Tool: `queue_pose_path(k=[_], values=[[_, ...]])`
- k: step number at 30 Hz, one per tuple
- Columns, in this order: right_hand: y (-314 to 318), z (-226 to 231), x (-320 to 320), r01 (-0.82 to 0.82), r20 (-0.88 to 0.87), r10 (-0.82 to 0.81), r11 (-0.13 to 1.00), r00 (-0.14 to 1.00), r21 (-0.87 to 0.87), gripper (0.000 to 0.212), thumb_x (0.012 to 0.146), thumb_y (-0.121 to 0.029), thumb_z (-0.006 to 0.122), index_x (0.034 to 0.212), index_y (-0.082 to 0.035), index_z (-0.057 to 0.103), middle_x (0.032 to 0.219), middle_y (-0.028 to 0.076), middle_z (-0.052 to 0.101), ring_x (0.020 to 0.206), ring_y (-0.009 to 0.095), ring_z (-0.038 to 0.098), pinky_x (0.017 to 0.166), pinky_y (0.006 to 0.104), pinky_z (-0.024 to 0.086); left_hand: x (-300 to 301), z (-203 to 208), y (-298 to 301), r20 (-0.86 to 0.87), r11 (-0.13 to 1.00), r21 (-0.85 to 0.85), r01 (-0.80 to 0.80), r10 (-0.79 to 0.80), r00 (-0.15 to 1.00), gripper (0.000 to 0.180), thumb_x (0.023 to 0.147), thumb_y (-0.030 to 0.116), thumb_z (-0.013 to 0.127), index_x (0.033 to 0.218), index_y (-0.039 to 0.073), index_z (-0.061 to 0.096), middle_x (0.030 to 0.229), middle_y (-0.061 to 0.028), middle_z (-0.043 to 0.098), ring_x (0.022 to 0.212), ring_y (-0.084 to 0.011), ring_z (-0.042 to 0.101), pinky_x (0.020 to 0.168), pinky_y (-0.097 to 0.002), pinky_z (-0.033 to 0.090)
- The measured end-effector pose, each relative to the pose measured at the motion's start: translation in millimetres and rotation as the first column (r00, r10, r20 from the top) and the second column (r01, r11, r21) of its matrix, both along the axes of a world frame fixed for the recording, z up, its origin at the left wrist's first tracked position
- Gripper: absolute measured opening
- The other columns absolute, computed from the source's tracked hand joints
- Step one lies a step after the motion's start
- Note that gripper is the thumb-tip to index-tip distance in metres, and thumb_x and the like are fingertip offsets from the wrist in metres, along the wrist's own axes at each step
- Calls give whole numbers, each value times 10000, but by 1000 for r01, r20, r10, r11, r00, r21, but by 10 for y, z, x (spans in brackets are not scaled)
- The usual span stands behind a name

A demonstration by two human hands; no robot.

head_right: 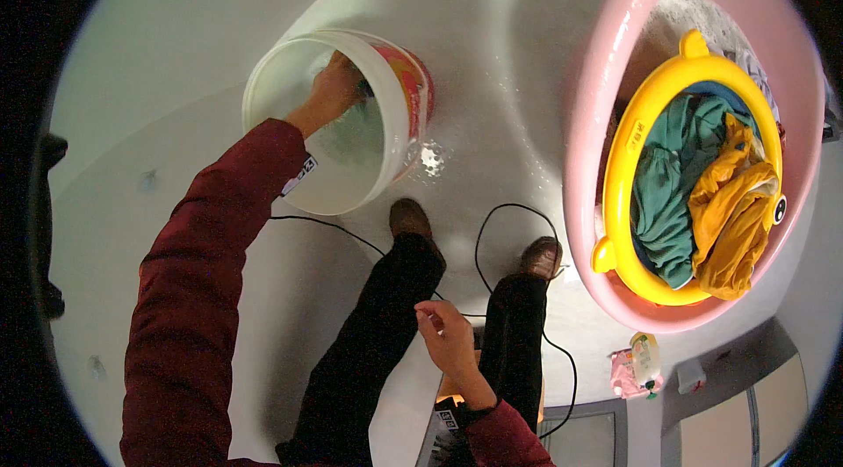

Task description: The person washes and rinses several pieces of clothing by hand. They scrub a yellow and a green garment in a bucket of soapy water, then rinse them under a shower head and place them into a pink basin.

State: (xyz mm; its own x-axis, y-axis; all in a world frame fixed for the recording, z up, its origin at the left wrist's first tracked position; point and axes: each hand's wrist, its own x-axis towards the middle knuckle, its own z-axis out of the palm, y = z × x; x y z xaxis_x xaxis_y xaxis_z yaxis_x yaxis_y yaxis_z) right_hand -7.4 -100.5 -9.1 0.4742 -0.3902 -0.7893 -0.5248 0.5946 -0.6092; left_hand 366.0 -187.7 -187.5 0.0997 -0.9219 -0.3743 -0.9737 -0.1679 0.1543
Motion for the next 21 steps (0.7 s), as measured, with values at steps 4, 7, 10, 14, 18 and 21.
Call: queue_pose_path(k=[4,7,10,14,18,21], values=[[-28,10,-101,7,-26,-5,995,1000,99,136,837,-118,577,950,-44,595,779,45,598,640,92,540,552,231,432,-190,-409,54,-136,984,174,29,-5,991,250,696,141,633,939,84,647,1012,-157,551,988,-317,529,820,-398,453],[-46,3,-123,57,-34,-53,990,998,129,141,846,-96,546,958,-17,581,785,33,603,694,81,545,624,210,436,-233,-66,119,-350,954,270,-133,226,909,255,711,186,626,923,44,624,759,-180,598,759,-324,592,737,-379,460],[-101,8,-91,103,-49,-98,989,994,106,138,853,-85,525,953,-6,578,794,28,605,719,73,543,651,199,436,-125,791,100,-418,871,340,-353,477,773,378,760,226,642,1050,-6,566,947,-136,626,857,-218,594,776,-321,444],[-318,142,25,178,13,-178,984,984,10,156,860,-124,542,965,-14,574,820,16,597,707,65,531,637,198,437,-275,2115,280,-607,708,392,-588,679,413,294,831,194,593,1035,-16,564,909,-50,598,826,-115,542,736,-275,449],[-783,330,302,252,125,-243,966,962,-59,240,856,-155,555,1066,-38,558,973,55,579,824,95,527,685,217,439,-659,2945,351,-784,588,490,-643,620,-31,334,858,199,560,1122,-2,513,1051,-61,554,921,-136,540,803,-300,469],[-1216,405,585,313,354,-240,935,904,-166,349,902,-257,463,1178,-45,489,1106,63,520,959,120,491,776,249,417,-971,3269,332,-769,523,613,-593,568,-294,352,908,206,472,1197,8,429,1172,-110,498,1009,-221,537,836,-404,480]])
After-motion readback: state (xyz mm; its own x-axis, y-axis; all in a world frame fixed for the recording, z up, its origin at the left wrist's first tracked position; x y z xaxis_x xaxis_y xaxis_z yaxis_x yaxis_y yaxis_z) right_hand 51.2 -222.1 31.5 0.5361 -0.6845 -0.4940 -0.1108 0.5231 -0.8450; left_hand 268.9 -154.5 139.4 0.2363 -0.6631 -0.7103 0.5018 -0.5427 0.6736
